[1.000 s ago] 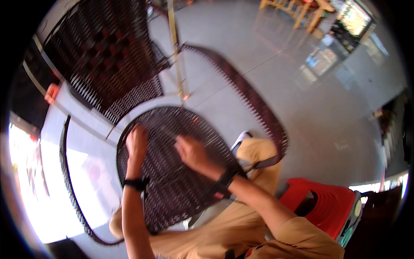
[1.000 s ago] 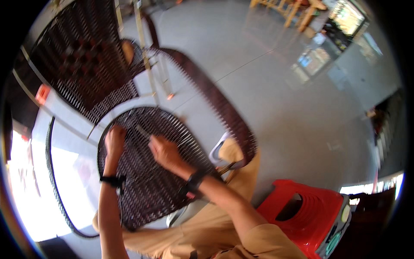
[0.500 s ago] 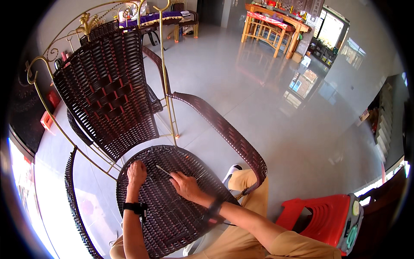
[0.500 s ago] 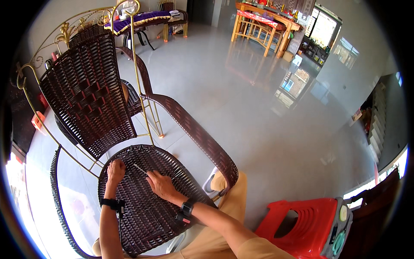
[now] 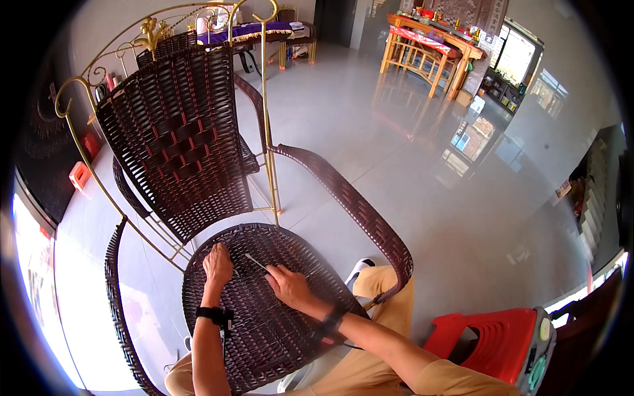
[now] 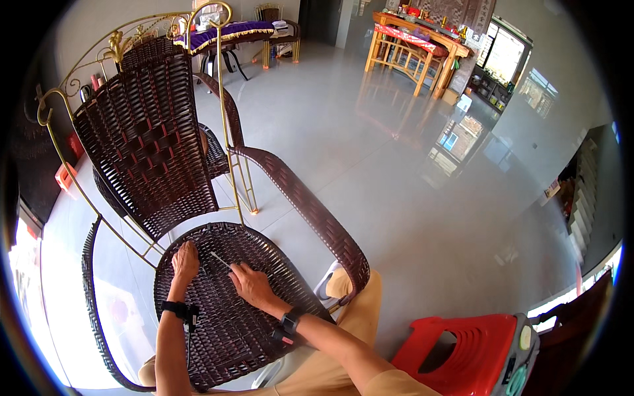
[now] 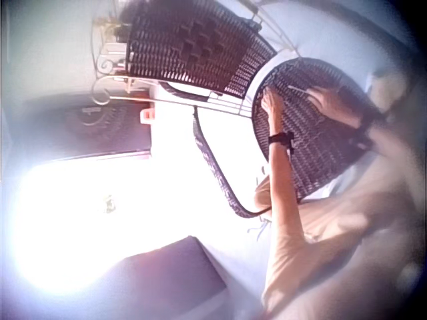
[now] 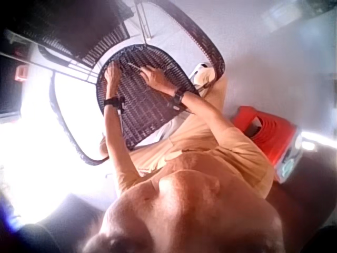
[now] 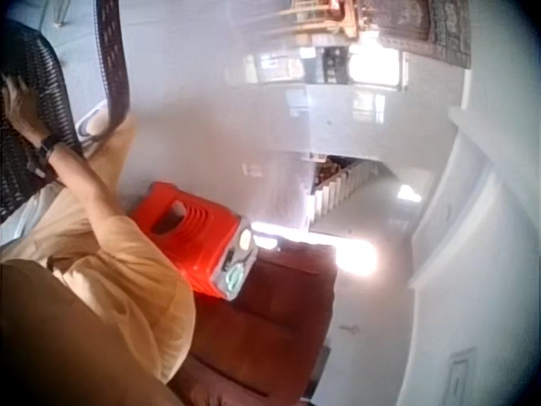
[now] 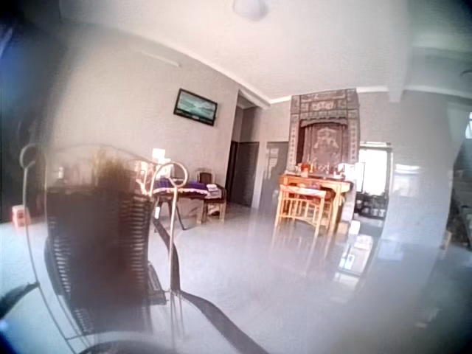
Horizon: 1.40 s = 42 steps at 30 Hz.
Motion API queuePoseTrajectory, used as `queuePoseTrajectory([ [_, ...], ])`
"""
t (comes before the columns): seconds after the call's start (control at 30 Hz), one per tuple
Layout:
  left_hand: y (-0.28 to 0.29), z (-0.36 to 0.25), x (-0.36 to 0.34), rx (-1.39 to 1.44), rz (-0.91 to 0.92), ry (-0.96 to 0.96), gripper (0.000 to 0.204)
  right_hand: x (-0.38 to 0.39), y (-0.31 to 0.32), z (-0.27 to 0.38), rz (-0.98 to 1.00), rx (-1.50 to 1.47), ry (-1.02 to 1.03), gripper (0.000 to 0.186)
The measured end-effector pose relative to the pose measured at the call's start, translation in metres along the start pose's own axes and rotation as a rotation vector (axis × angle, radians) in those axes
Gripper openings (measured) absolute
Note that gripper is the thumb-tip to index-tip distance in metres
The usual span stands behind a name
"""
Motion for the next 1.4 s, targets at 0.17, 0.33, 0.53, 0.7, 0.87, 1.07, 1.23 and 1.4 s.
queuePoseTrajectory([
  [0.17,-0.008,-0.013,-0.001,-0.068,0.066,0.06,0.012,0.001,0.004,-0.01,-0.046,0.025,0.021,0.02],
  [0.33,0.003,-0.002,0.01,-0.065,-0.015,0.112,0.014,-0.004,-0.004,0.002,-0.057,-0.057,0.069,0.013],
  [0.53,-0.006,-0.015,-0.008,0.066,0.069,0.229,0.019,-0.01,0.011,-0.01,-0.101,-0.064,0.083,0.011],
  [0.7,-0.001,0.023,-0.007,0.401,0.098,0.019,0.016,-0.004,0.005,-0.007,-0.063,-0.081,0.079,0.017],
  [0.87,0.002,0.021,-0.007,0.34,0.167,0.109,0.017,-0.005,0.004,-0.008,-0.041,-0.039,0.08,0.021],
  [1.07,0.005,0.008,-0.007,0.245,0.101,0.094,0.016,-0.004,0.005,-0.013,-0.032,-0.039,0.073,0.022],
  [1.23,0.01,0.006,-0.011,0.214,0.189,0.117,0.012,-0.005,0.005,-0.012,-0.023,-0.055,0.056,0.022],
  [1.4,0.011,-0.003,-0.007,0.109,0.111,0.002,0.009,-0.006,0.005,-0.012,-0.077,-0.098,0.065,0.016],
])
Point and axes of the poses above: each hand's wrist, its own x-axis away from the middle knuckle, its own y-axis out of the back of the hand, z = x × y, the point moved 1 cm from there along -x, towards the middle knuckle, and after that the axes turned 6 degrees about -x, right-handed, at the moved point
